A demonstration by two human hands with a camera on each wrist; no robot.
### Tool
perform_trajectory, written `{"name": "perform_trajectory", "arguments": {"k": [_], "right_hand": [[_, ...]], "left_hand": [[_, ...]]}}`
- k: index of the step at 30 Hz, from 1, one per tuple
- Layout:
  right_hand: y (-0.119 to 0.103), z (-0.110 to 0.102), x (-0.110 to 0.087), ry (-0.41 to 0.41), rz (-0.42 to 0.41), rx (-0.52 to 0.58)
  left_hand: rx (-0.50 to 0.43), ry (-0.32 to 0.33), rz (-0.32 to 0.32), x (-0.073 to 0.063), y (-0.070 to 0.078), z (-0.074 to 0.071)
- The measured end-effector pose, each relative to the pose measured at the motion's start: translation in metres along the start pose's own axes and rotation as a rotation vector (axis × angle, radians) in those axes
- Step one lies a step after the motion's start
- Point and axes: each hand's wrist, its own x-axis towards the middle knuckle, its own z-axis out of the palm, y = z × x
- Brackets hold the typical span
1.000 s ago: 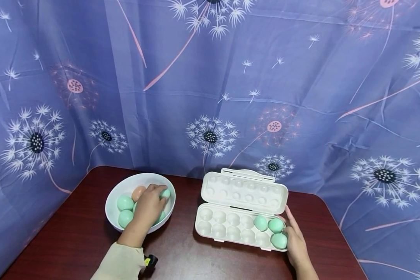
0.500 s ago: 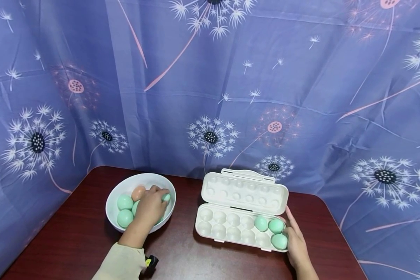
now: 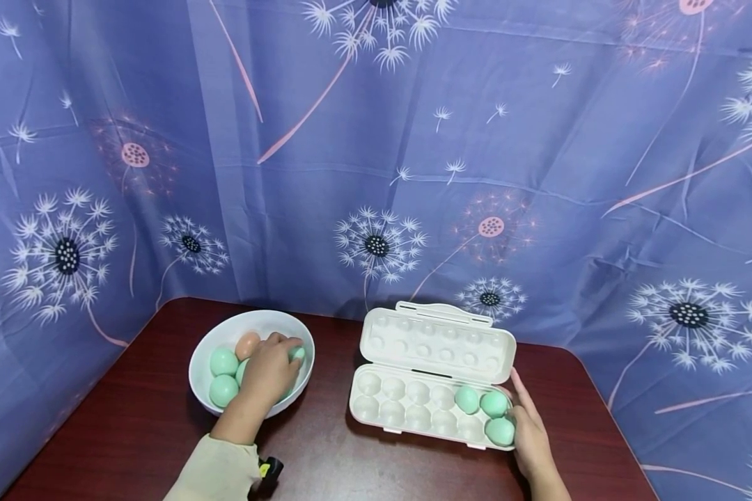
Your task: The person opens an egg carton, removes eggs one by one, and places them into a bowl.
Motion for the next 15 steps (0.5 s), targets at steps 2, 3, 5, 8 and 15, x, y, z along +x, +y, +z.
{"name": "perform_trajectory", "arguments": {"k": [2, 3, 5, 8, 15], "right_hand": [[0.0, 0.0, 0.0, 0.0, -0.008, 0.004], [0.001, 0.0, 0.0, 0.0, -0.015, 0.007], [0.001, 0.0, -0.001, 0.0, -0.024, 0.011], [0.001, 0.0, -0.001, 0.002, -0.029, 0.014], [0.001, 0.0, -0.001, -0.002, -0.027, 0.011]], "left_hand": [[-0.001, 0.004, -0.003, 0.0, 0.001, -0.001], [-0.003, 0.003, -0.007, 0.0, 0.001, -0.001], [-0.011, 0.007, -0.016, 0.0, 0.002, -0.003], [-0.029, 0.01, -0.024, 0.0, 0.005, -0.005], [-0.093, 0.041, 0.026, 0.001, 0.012, -0.01]]}}
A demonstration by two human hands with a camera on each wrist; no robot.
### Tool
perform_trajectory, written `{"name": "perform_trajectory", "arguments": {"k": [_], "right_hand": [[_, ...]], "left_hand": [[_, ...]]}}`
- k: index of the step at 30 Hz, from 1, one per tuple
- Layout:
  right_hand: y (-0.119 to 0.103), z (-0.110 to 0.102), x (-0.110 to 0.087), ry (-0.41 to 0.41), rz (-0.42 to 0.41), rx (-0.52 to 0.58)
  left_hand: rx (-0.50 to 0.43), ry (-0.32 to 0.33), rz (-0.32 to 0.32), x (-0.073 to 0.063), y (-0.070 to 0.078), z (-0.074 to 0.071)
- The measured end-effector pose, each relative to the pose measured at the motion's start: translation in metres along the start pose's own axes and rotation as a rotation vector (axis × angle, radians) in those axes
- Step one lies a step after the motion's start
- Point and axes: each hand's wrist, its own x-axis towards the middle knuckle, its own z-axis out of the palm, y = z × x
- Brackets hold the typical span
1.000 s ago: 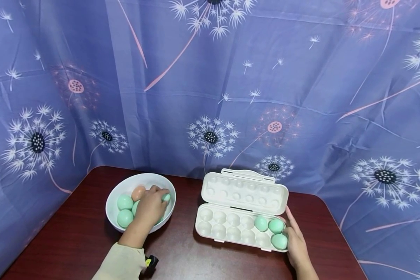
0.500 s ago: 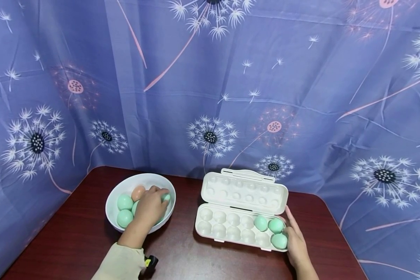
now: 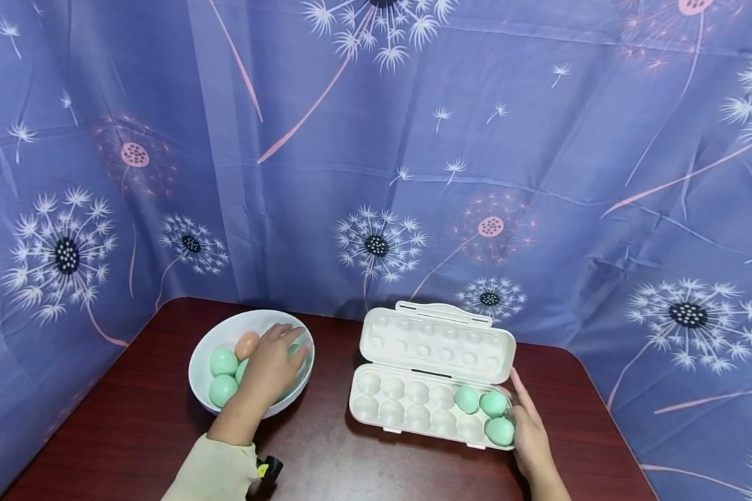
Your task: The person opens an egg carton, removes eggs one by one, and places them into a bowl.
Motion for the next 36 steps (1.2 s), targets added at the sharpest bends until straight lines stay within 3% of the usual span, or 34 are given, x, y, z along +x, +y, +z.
{"name": "perform_trajectory", "arguments": {"k": [8, 15, 25, 32, 36], "right_hand": [[0.003, -0.001, -0.001, 0.008, -0.016, 0.01], [0.001, -0.001, -0.001, 0.013, 0.009, 0.0], [0.001, 0.001, -0.001, 0.001, 0.005, 0.016], [0.002, 0.0, 0.0, 0.009, 0.018, 0.006], [0.002, 0.0, 0.0, 0.008, 0.022, 0.012]], "left_hand": [[-0.04, -0.081, 0.011, -0.001, 0.01, 0.004], [-0.04, -0.06, 0.062, -0.005, 0.019, 0.01], [-0.044, -0.085, 0.127, -0.01, 0.036, 0.027], [-0.038, -0.144, 0.162, -0.011, 0.048, 0.039], [-0.041, -0.162, 0.218, -0.012, 0.057, 0.044]]}}
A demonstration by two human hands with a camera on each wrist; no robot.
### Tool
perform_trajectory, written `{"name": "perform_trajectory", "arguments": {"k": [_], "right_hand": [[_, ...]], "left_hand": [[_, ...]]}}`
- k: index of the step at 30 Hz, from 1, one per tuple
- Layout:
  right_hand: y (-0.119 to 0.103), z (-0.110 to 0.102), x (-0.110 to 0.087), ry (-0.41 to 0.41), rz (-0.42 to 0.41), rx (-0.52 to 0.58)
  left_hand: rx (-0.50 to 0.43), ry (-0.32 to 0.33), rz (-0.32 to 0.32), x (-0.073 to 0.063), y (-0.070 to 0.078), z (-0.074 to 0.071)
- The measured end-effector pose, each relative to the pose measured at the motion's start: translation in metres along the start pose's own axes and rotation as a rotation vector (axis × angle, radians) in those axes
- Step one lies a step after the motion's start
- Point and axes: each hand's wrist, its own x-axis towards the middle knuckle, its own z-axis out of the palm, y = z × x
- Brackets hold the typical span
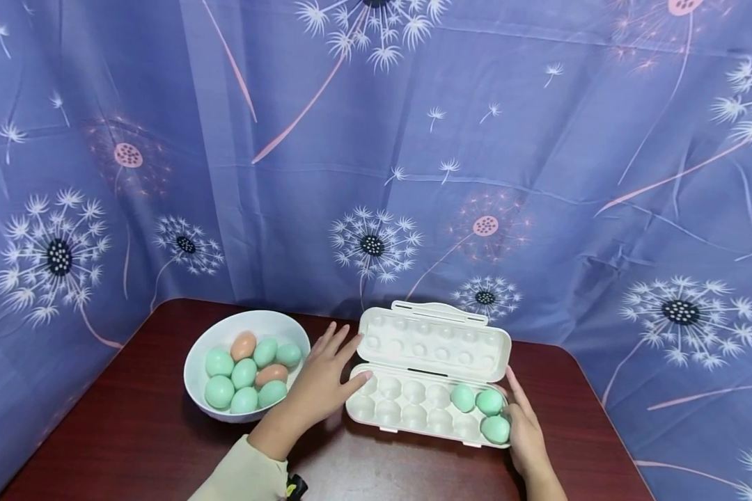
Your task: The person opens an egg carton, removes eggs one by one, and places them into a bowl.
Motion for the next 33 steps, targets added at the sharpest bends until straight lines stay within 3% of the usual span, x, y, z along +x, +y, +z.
{"name": "perform_trajectory", "arguments": {"k": [7, 19, 26, 33], "right_hand": [[-0.002, 0.001, 0.0, 0.008, 0.019, -0.019], [-0.001, 0.0, 0.0, -0.012, -0.023, -0.012], [-0.002, 0.001, -0.001, 0.001, -0.013, -0.008], [-0.003, 0.001, -0.001, 0.006, 0.014, -0.01]], "left_hand": [[-0.008, -0.068, 0.037, 0.003, 0.015, 0.011], [0.025, -0.077, 0.168, 0.016, 0.033, 0.037], [0.049, -0.118, 0.196, 0.02, 0.046, 0.049], [0.083, -0.103, 0.243, 0.024, 0.061, 0.068]]}}
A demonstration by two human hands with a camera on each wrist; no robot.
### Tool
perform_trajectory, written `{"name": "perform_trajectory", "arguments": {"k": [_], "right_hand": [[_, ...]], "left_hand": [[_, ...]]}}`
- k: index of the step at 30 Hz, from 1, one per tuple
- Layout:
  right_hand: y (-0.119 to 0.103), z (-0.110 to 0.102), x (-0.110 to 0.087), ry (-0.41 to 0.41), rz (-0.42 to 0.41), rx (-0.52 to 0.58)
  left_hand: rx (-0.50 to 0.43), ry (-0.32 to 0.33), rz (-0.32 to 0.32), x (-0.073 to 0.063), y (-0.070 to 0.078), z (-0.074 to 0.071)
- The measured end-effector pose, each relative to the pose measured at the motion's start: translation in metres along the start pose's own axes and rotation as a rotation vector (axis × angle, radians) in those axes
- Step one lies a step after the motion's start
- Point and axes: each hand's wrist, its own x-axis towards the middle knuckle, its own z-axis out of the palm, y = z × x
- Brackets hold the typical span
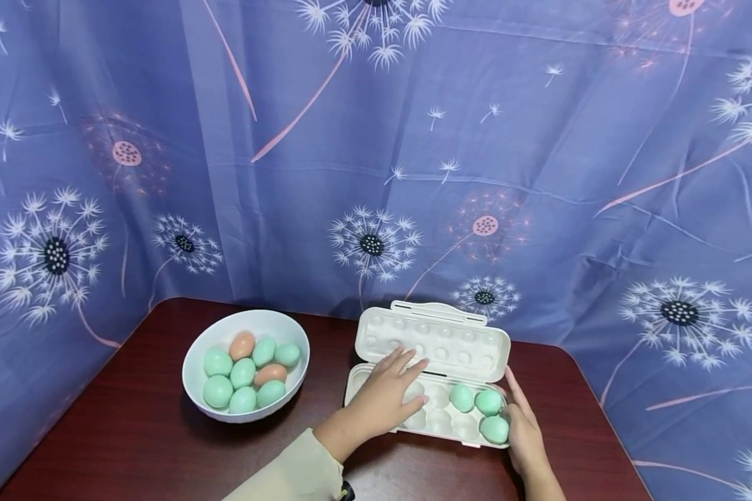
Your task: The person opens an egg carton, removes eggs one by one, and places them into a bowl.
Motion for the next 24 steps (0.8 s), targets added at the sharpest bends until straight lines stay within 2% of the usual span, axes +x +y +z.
{"name": "perform_trajectory", "arguments": {"k": [8, 14, 24], "right_hand": [[0.001, 0.0, 0.0, 0.0, -0.017, 0.02], [0.001, 0.001, -0.001, -0.012, -0.012, 0.008], [0.002, -0.002, -0.002, -0.037, -0.069, 0.009]], "left_hand": [[0.043, -0.055, 0.029, 0.01, 0.019, 0.015], [0.034, -0.095, 0.045, 0.014, 0.031, 0.025], [0.079, -0.141, 0.061, 0.03, 0.053, 0.047]]}}
